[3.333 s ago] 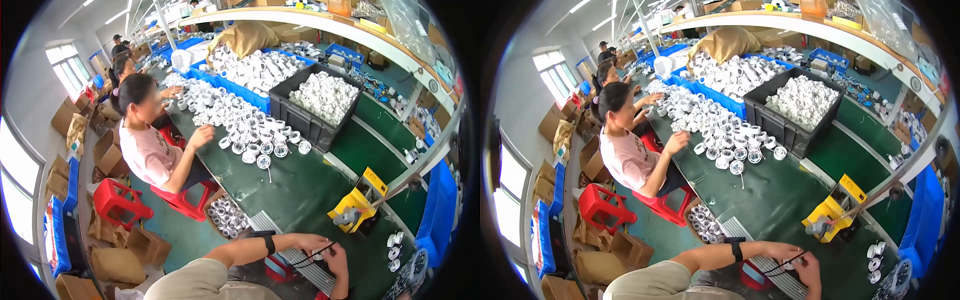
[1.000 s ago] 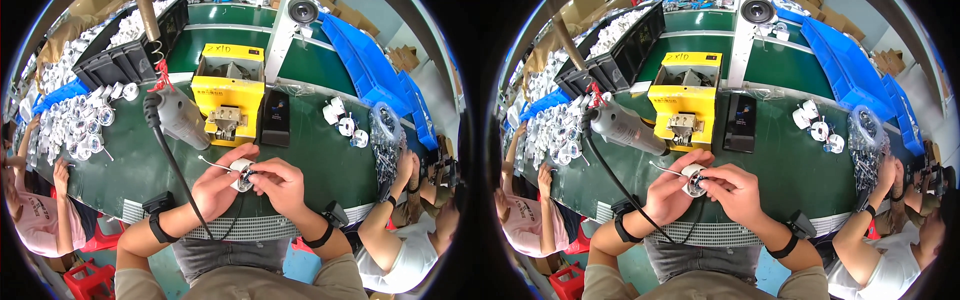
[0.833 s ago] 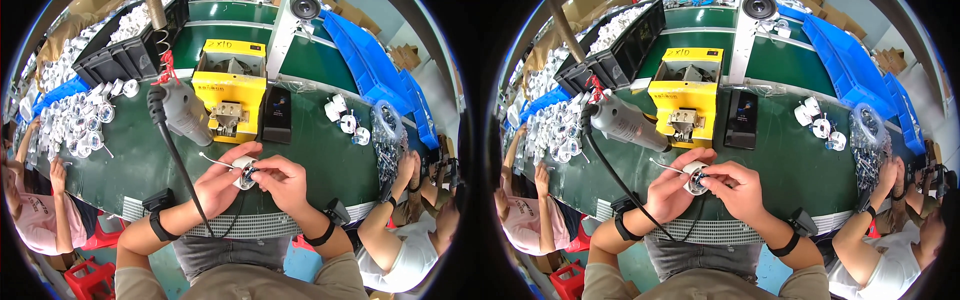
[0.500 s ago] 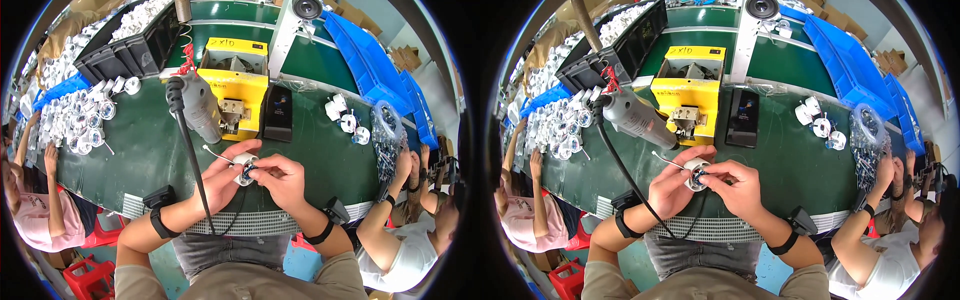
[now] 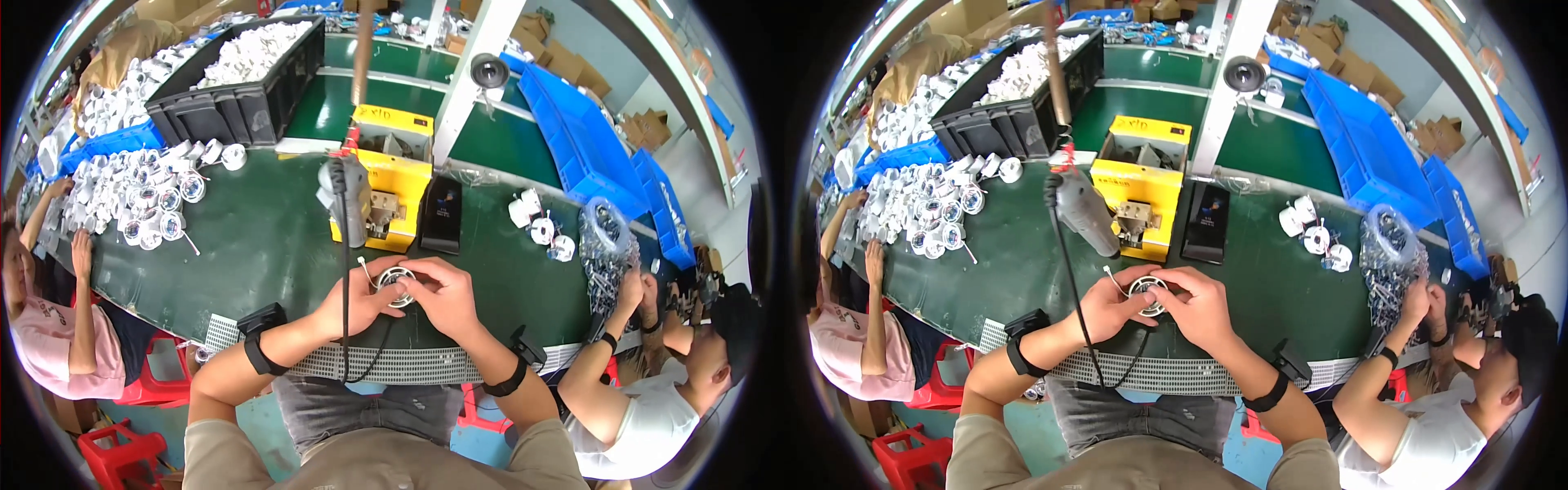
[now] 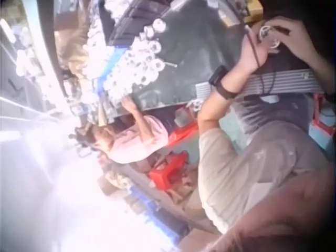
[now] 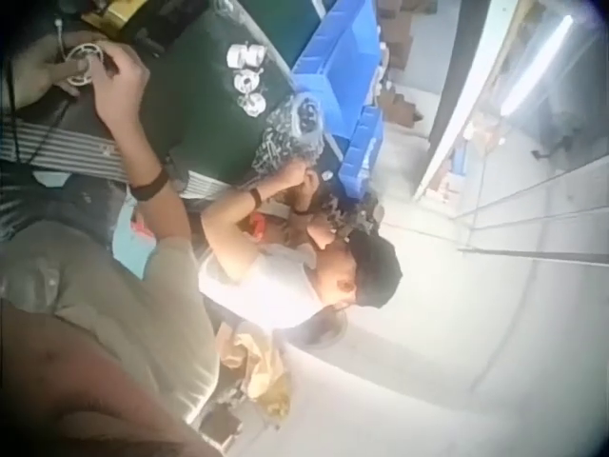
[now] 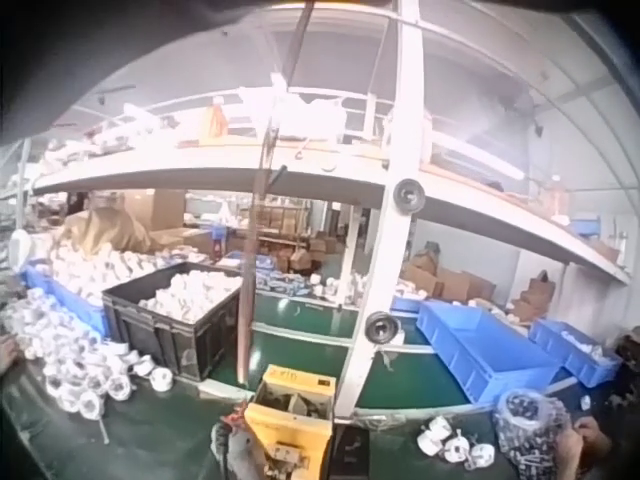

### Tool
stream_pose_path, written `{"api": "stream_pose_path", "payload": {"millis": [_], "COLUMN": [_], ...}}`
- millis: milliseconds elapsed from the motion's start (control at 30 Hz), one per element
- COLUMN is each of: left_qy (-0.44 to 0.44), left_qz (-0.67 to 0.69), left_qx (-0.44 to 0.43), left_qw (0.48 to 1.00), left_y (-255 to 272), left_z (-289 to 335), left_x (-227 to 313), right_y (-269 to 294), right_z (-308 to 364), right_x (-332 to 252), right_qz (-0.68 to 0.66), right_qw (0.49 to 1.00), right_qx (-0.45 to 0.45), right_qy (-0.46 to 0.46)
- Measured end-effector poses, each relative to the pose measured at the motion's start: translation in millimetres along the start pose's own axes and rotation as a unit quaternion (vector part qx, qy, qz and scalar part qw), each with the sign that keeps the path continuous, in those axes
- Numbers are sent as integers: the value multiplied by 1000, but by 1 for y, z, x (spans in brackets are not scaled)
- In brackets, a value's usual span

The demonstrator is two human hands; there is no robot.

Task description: The person picks up a camera housing, inserts a circuit board, and secures it with a screw using a power screwdriver, repeating the process for a second unit.

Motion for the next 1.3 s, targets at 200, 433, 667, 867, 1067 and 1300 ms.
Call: {"api": "stream_pose_path", "payload": {"millis": [200, 433, 667, 867, 1067, 1300], "left_qy": [126, 108, 121, 110, 66, 45], "left_qz": [65, 87, 96, 56, -23, -167], "left_qx": [-26, -33, 47, 60, 74, 56], "left_qw": [990, 990, 987, 991, 995, 983], "left_y": [37, 46, 48, 46, 63, 62], "left_z": [12, 1, 6, 8, -2, -8], "left_x": [-15, -16, -18, -16, -23, 4], "right_y": [-33, -68, -59, -52, -17, 7], "right_z": [-30, -67, -77, -70, -46, 42], "right_x": [-57, -44, -69, -77, -89, -79], "right_qz": [124, 73, -87, -90, 7, -115], "right_qw": [959, 953, 905, 913, 912, 943], "right_qx": [127, 137, 194, 177, 213, 212], "right_qy": [222, 260, 369, 356, 352, 229]}}
Point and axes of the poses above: each hand's wrist, its own z-axis away from the middle knuckle, its own y-axis out of the back of the hand, x = y × z, the point moved 4 cm from there along -z, towards the middle knuckle, and after that the axes turned 3 degrees about -z, right-handed, at the moved point
